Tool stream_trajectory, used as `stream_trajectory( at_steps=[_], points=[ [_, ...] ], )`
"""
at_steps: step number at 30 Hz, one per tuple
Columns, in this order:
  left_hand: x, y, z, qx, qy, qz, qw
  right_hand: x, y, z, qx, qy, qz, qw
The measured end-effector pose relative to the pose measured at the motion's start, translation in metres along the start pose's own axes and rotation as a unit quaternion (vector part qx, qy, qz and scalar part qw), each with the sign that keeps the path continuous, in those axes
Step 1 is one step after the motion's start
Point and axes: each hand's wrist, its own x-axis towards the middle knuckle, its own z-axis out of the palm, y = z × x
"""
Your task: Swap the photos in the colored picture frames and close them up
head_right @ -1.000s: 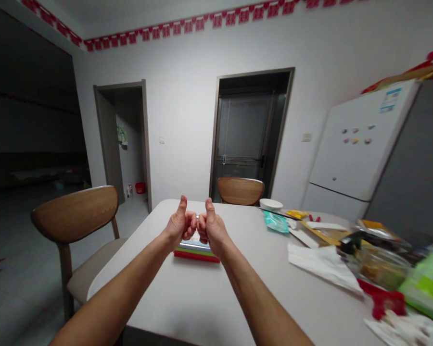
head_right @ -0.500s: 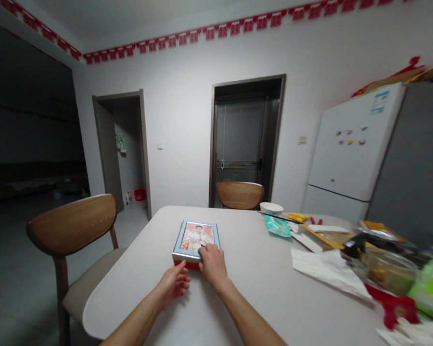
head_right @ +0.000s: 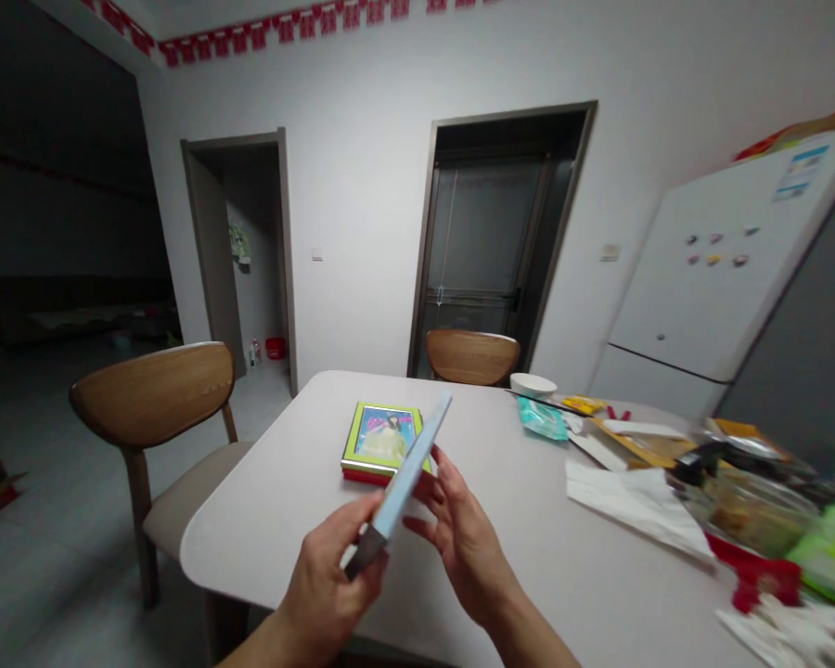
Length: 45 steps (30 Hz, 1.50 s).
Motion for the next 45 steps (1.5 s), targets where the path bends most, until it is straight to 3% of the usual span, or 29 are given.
stream_trajectory(
  at_steps=[2, 4, 7, 11, 15, 17, 19, 22, 24, 26, 28, 31, 39, 45],
  points=[
    [-0.016, 0.005, -0.005, 0.099, -0.042, 0.144, 0.984, -0.014, 0.002, -0.002, 0.053, -0.021, 0.041, 0.998],
    [-0.030, 0.004, -0.006, 0.186, -0.068, 0.229, 0.953, -0.025, 0.011, -0.007, 0.074, -0.038, 0.087, 0.993],
    [-0.045, -0.007, -0.001, 0.278, -0.072, 0.260, 0.922, -0.033, 0.032, -0.017, 0.085, -0.053, 0.126, 0.987],
    [-0.057, -0.028, 0.018, 0.318, -0.070, 0.261, 0.909, -0.025, 0.059, -0.035, 0.027, -0.064, 0.129, 0.989],
    [-0.058, -0.044, 0.038, 0.331, -0.127, 0.222, 0.908, -0.003, 0.079, -0.056, -0.194, -0.010, 0.083, 0.977],
    [-0.056, -0.043, 0.045, 0.331, -0.186, 0.187, 0.906, 0.007, 0.088, -0.066, -0.354, 0.046, 0.047, 0.933],
    [-0.052, -0.039, 0.048, 0.325, -0.246, 0.133, 0.903, 0.014, 0.097, -0.075, -0.488, 0.086, 0.007, 0.868],
    [-0.049, -0.032, 0.044, 0.274, -0.309, 0.054, 0.909, 0.018, 0.104, -0.082, -0.603, 0.083, -0.053, 0.792],
    [-0.047, -0.035, 0.034, 0.233, -0.306, 0.004, 0.923, 0.019, 0.104, -0.082, -0.635, 0.063, -0.078, 0.766],
    [-0.046, -0.044, 0.021, 0.229, -0.260, -0.069, 0.936, 0.020, 0.102, -0.079, -0.647, 0.044, -0.087, 0.756],
    [-0.043, -0.058, 0.008, 0.254, -0.203, -0.159, 0.932, 0.024, 0.098, -0.075, -0.653, 0.027, -0.084, 0.753],
    [-0.039, -0.077, -0.004, 0.264, -0.182, -0.233, 0.918, 0.030, 0.096, -0.070, -0.657, 0.016, -0.077, 0.750],
    [-0.035, -0.084, -0.002, 0.256, -0.182, -0.230, 0.921, 0.032, 0.098, -0.061, -0.678, 0.023, -0.087, 0.730],
    [-0.037, -0.085, -0.002, 0.258, -0.165, -0.222, 0.926, 0.032, 0.091, -0.056, -0.721, 0.018, -0.037, 0.692]
  ],
)
